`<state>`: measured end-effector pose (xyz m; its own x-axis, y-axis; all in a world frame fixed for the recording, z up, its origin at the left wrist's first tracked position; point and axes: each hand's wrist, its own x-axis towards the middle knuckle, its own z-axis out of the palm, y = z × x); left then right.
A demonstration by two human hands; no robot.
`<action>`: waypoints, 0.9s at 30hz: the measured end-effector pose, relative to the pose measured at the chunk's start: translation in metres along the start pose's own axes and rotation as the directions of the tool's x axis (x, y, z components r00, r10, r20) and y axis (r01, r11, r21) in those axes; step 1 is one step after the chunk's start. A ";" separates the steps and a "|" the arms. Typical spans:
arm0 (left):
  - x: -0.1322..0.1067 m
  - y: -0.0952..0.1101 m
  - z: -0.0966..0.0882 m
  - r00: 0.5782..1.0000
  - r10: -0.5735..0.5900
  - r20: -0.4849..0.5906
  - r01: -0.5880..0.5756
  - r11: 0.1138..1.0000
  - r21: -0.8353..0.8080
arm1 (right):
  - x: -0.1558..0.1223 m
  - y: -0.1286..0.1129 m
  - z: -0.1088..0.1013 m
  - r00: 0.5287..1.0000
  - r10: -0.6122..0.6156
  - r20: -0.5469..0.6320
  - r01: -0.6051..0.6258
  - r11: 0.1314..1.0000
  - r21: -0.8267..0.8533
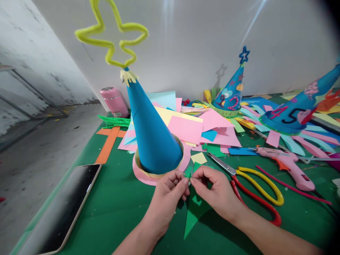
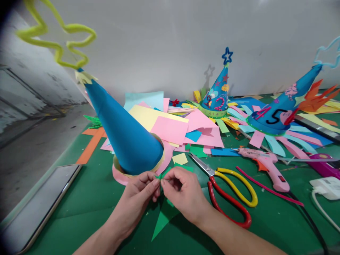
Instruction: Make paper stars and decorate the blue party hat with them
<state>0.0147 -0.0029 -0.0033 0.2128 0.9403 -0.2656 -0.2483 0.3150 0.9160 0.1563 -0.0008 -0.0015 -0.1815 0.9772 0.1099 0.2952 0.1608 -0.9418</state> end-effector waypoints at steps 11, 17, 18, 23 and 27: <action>0.000 0.002 0.000 1.000 -0.024 -0.011 0.022 0.990 -0.141 | 0.004 0.001 -0.004 0.972 0.150 0.179 -0.202 0.924 0.324; -0.001 0.004 -0.001 0.999 -0.043 0.009 0.044 0.986 -0.163 | 0.003 0.004 -0.007 0.971 0.148 0.188 -0.217 0.876 0.430; -0.001 0.004 -0.002 0.999 -0.047 0.023 0.050 0.986 -0.161 | 0.003 0.005 -0.007 0.971 0.156 0.180 -0.221 0.870 0.441; -0.003 0.004 -0.003 0.975 -0.088 0.202 0.124 0.977 -0.173 | 0.005 0.005 -0.008 0.972 0.163 0.168 -0.223 0.859 0.460; -0.003 0.004 -0.004 0.946 -0.110 0.305 0.185 0.955 -0.231 | 0.003 -0.002 -0.010 0.973 0.094 0.209 -0.191 0.840 0.508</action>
<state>0.0090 -0.0038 -0.0005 0.5169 0.8155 -0.2604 -0.4157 0.5050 0.7564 0.1641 0.0036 0.0038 -0.3451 0.9373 -0.0485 -0.1941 -0.1218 -0.9734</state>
